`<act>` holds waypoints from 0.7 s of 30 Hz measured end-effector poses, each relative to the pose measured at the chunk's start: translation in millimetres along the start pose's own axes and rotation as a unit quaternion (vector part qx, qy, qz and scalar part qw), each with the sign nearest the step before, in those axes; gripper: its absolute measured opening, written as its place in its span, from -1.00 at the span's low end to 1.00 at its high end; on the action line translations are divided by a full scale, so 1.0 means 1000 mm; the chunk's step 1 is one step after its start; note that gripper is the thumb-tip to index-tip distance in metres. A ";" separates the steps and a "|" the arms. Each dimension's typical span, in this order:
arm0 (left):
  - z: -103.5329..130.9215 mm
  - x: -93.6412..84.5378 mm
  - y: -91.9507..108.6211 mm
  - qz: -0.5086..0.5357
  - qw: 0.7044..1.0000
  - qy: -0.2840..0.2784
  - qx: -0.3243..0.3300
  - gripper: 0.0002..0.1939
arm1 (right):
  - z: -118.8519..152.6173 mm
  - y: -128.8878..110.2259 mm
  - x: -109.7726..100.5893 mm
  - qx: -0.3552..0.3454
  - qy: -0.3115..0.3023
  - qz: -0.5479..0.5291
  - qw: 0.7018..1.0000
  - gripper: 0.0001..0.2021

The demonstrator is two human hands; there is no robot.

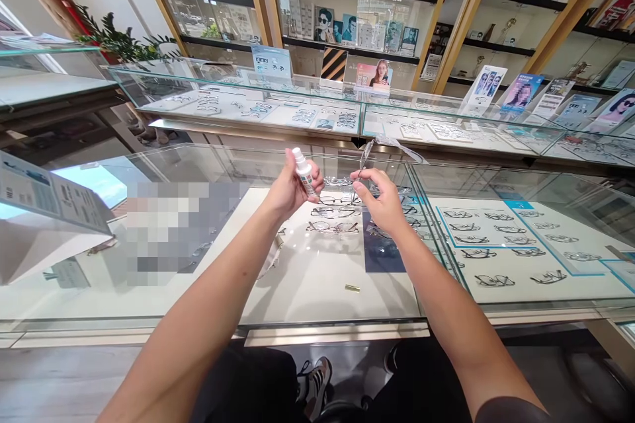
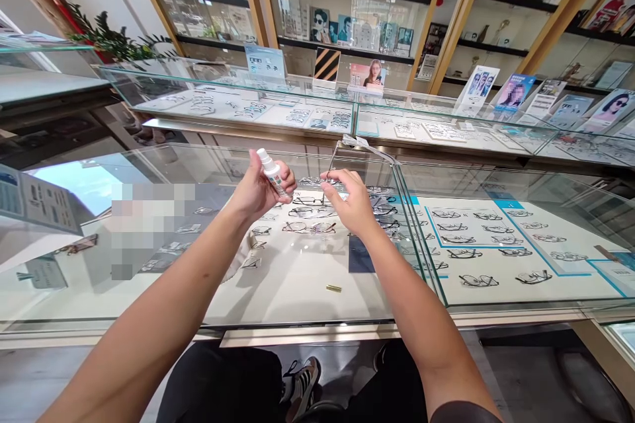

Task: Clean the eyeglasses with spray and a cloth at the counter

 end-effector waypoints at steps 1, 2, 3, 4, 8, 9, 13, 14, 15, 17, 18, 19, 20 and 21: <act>0.001 0.003 0.000 0.003 1.000 -0.008 -0.003 -0.18 | 0.000 -0.001 0.000 0.003 -0.003 -0.006 1.000 -0.83; 0.001 0.005 -0.001 0.006 1.000 -0.013 -0.008 -0.19 | 0.000 -0.002 0.001 0.005 -0.007 -0.012 1.000 -0.83; 0.001 0.007 -0.002 0.009 1.000 -0.017 -0.012 -0.19 | 0.000 -0.003 0.001 0.008 -0.011 -0.017 1.000 -0.83; 0.002 0.009 -0.002 0.011 1.000 -0.020 -0.017 -0.20 | 0.000 -0.004 0.002 0.010 -0.016 -0.023 1.000 -0.83; 0.005 0.015 -0.005 -0.001 0.999 -0.027 -0.027 -0.27 | 0.000 -0.004 0.004 0.027 -0.038 -0.054 0.997 -0.79; 0.006 0.016 -0.005 -0.008 0.999 -0.026 -0.027 -0.30 | 0.000 -0.003 0.004 0.034 -0.046 -0.064 0.996 -0.77; 0.007 0.015 -0.010 -0.035 0.999 -0.016 -0.024 -0.34 | 0.000 0.002 0.008 0.058 -0.072 -0.103 0.990 -0.71; 0.007 0.015 -0.011 -0.040 0.999 -0.015 -0.023 -0.32 | 0.000 0.003 0.009 0.061 -0.078 -0.115 0.988 -0.70; 0.007 0.015 -0.012 -0.042 0.999 -0.014 -0.021 -0.30 | 0.000 0.004 0.010 0.065 -0.083 -0.130 0.986 -0.69; 0.005 0.016 -0.014 -0.042 0.999 -0.012 -0.015 -0.28 | 0.000 0.005 0.014 0.071 -0.091 -0.158 0.981 -0.68; 0.005 0.017 -0.015 -0.042 0.999 -0.011 -0.012 -0.29 | 0.000 0.005 0.016 0.076 -0.095 -0.171 0.978 -0.68; 0.004 0.017 -0.016 -0.044 0.999 -0.008 -0.009 -0.31 | 0.000 0.005 0.017 0.080 -0.097 -0.182 0.975 -0.68; 0.003 0.017 -0.016 -0.050 0.999 -0.002 -0.007 -0.32 | 0.001 0.005 0.019 0.084 -0.098 -0.191 0.973 -0.68; 0.003 0.016 -0.017 -0.060 0.998 0.007 -0.006 -0.34 | 0.001 0.005 0.021 0.087 -0.100 -0.200 0.971 -0.69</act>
Point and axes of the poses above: each hand's wrist, its own z-axis away from the middle knuckle, its own x-axis out of the palm, y = z × x, the point moved 7 cm from there along -z, towards the middle knuckle, and after that the axes turned 5 degrees about -y, right-handed, at the moved point
